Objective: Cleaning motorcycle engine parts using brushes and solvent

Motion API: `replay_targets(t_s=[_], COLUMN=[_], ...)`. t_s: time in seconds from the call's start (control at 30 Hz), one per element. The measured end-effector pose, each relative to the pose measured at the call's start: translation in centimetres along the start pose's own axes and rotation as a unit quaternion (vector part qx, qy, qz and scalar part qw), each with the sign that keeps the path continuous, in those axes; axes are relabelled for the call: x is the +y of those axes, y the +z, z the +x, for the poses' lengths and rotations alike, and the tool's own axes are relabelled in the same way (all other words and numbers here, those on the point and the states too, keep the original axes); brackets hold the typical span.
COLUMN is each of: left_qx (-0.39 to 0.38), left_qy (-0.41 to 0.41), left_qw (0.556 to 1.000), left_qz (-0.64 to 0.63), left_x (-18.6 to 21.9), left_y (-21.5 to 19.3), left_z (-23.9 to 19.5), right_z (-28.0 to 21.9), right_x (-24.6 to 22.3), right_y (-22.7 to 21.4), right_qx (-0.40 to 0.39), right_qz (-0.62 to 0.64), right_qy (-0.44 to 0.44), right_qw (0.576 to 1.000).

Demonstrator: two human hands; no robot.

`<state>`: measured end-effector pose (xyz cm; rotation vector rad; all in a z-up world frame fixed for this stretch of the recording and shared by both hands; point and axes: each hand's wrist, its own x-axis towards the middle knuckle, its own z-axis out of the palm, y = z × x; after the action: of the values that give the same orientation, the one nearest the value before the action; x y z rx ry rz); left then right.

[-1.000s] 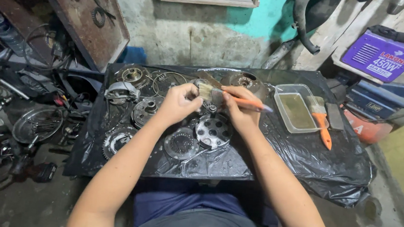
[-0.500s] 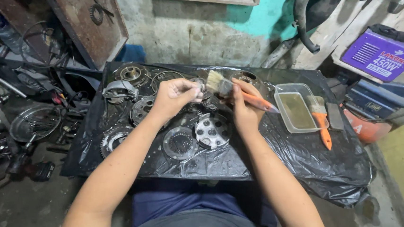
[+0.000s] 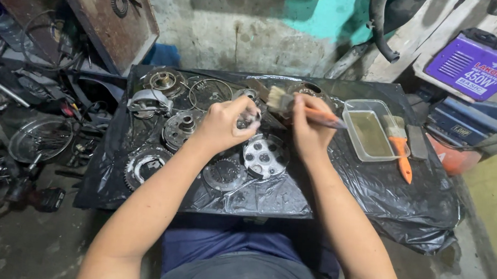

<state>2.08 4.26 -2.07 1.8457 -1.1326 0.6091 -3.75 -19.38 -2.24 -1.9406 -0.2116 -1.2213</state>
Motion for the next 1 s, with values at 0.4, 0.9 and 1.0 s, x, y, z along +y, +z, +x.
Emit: replay_targets(t_s=[0.4, 0.9, 1.0], left_qx=[-0.240, -0.348, -0.345], left_qy=[0.079, 0.012, 0.010], left_qw=[0.960, 0.912, 0.920], left_qz=[0.122, 0.215, 0.188], left_x=[1.3, 2.0, 2.1], left_y=[-0.3, 0.7, 0.6], left_z=[-0.6, 0.6, 0.6], right_z=[0.5, 0.6, 0.5], right_x=[1.4, 0.9, 0.8], right_y=[-0.9, -1.2, -1.1], right_qx=[0.097, 0.096, 0.094], right_qz=[-0.004, -0.015, -0.007], right_qy=[0.028, 0.013, 0.009], right_qw=[0.995, 0.995, 0.996])
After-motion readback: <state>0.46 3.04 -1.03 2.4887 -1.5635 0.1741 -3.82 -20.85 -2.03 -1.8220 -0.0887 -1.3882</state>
